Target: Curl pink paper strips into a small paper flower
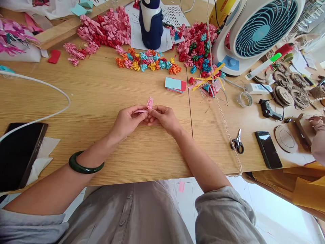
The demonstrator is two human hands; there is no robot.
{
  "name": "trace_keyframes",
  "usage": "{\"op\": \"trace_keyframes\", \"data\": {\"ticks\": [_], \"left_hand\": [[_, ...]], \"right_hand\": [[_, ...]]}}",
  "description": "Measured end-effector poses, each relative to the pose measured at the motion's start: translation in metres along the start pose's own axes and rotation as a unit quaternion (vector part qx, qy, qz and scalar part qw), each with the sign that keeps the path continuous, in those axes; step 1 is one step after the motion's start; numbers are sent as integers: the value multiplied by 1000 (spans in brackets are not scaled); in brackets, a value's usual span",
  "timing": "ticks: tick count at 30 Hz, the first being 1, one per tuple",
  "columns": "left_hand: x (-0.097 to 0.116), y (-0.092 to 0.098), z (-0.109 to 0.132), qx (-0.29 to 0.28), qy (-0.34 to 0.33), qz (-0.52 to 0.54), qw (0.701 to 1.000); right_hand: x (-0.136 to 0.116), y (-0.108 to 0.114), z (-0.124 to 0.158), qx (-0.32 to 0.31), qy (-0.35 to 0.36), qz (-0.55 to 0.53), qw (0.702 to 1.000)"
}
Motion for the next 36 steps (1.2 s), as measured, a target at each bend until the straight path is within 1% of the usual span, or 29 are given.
{"op": "trace_keyframes", "data": {"ticks": [1,3,5,7,12,17,22,26,29,33,36], "left_hand": [[2,0,1,-2,2,9,1000],[1,5,5,10,27,47,999],[-1,11,8,30,57,92,994],[-2,17,11,45,68,122,989],[-2,28,14,77,57,113,989],[-1,34,17,90,27,87,992],[-2,36,17,86,17,64,994],[1,30,18,64,-4,40,997],[3,27,20,55,-19,19,998],[3,24,20,44,-22,17,999],[1,25,19,48,-18,20,998]], "right_hand": [[-2,2,-1,17,14,1,1000],[-3,5,-1,44,33,16,998],[-3,6,0,56,42,43,997],[-3,7,1,56,42,63,996],[-6,8,3,55,37,79,995],[-8,6,4,59,37,104,992],[-11,4,8,68,56,94,992],[-14,1,10,60,67,84,992],[-11,0,10,51,67,97,992],[-6,4,8,65,67,110,990],[-7,5,10,77,73,130,986]]}}
Point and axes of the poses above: each hand's wrist, its own z-axis away from the middle knuckle, its own y-axis out of the back of the hand, x = y × z, the point moved 10 cm from there along -z, towards the middle knuckle
